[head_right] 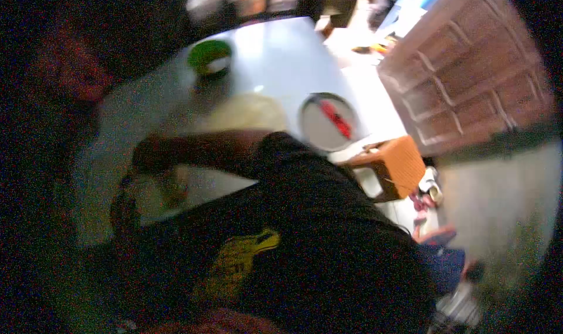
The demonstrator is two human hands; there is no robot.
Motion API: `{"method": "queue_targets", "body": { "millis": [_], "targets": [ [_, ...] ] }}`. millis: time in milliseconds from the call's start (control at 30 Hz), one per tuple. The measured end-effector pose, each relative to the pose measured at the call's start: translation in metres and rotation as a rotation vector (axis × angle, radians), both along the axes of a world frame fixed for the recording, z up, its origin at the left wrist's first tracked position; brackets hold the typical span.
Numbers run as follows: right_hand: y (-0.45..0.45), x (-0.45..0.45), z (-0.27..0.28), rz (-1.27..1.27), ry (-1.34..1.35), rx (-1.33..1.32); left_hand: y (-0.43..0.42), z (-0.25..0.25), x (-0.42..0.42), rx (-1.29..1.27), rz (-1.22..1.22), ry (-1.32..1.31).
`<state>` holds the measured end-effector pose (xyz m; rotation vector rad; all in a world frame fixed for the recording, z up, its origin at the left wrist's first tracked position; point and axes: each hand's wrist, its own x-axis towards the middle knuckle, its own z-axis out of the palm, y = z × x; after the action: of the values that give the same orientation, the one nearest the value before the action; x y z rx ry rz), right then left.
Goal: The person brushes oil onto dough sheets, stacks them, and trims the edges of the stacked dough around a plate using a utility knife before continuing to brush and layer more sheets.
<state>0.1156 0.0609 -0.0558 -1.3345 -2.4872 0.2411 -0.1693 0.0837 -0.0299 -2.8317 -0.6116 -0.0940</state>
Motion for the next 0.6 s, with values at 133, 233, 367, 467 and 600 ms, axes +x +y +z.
{"method": "queue_targets", "body": {
  "millis": [133,233,367,467,600],
  "targets": [
    [0.016,0.026,0.038,-0.039,0.250,-0.110,0.035,0.008,0.001,-0.505,0.255,-0.440],
    [0.019,0.041,0.101,-0.035,0.031,0.134,0.056,0.052,0.026,-0.459,0.403,-0.472],
    [0.028,0.073,0.133,-0.199,0.126,0.227,0.075,0.110,0.061,-0.624,0.498,-0.585],
    [0.000,0.085,0.187,-0.223,0.161,0.171,0.092,0.122,0.069,-0.757,0.261,-0.870],
    [-0.053,0.098,0.219,-0.376,0.271,0.168,0.062,0.156,0.097,-0.602,0.257,-0.852]
  ]
}}
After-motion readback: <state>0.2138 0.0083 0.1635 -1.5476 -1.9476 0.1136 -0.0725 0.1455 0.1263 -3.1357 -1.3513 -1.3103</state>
